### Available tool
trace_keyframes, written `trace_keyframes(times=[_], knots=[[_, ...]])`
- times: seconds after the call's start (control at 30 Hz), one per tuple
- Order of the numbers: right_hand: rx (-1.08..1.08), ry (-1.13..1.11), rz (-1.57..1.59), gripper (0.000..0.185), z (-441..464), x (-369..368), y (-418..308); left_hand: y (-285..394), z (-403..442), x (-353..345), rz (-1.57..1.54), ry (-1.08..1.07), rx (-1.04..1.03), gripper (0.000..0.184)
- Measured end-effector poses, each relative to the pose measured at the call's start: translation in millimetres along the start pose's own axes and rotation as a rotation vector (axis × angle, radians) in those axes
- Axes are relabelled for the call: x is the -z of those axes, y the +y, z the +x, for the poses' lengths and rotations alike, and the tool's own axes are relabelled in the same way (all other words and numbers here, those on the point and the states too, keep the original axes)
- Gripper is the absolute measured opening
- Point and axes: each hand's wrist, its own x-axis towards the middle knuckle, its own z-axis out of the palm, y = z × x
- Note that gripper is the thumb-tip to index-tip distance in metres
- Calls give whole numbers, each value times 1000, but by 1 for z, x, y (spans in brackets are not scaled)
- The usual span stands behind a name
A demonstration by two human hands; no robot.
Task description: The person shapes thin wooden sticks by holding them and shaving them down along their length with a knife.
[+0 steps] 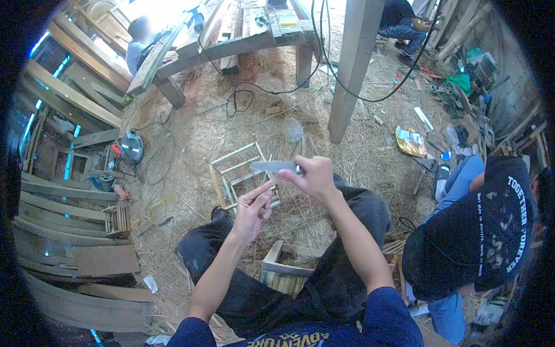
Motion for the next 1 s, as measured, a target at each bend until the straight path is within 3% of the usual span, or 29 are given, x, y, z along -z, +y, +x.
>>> trace_keyframes(times=[0.07,0.17,0.33,0.5,0.53,0.63,0.77,0.87,1.0], knots=[[-54,7,-3,58,1,5,-4,2,-1,-3,12,12,23,33],[193,-96,53,57,-12,-1,-19,-7,2,0,-17,-4,-17,34],[-59,14,52,57,-1,-3,-4,-1,-2,-10,5,-9,-13,33],[148,-90,80,55,-9,0,-16,-10,2,0,-79,-30,51,37],[159,-107,62,56,-10,0,-13,-8,0,-5,-85,8,45,25],[129,-47,54,56,-8,-2,-6,-3,4,-4,-103,-60,-35,10],[125,-88,-23,54,-10,0,-6,-8,5,7,-44,-31,-35,10],[225,-106,34,57,-14,-1,-19,2,-4,-12,-11,-2,30,17],[-35,1,-11,60,-1,4,3,-2,-1,-4,3,0,3,32]])
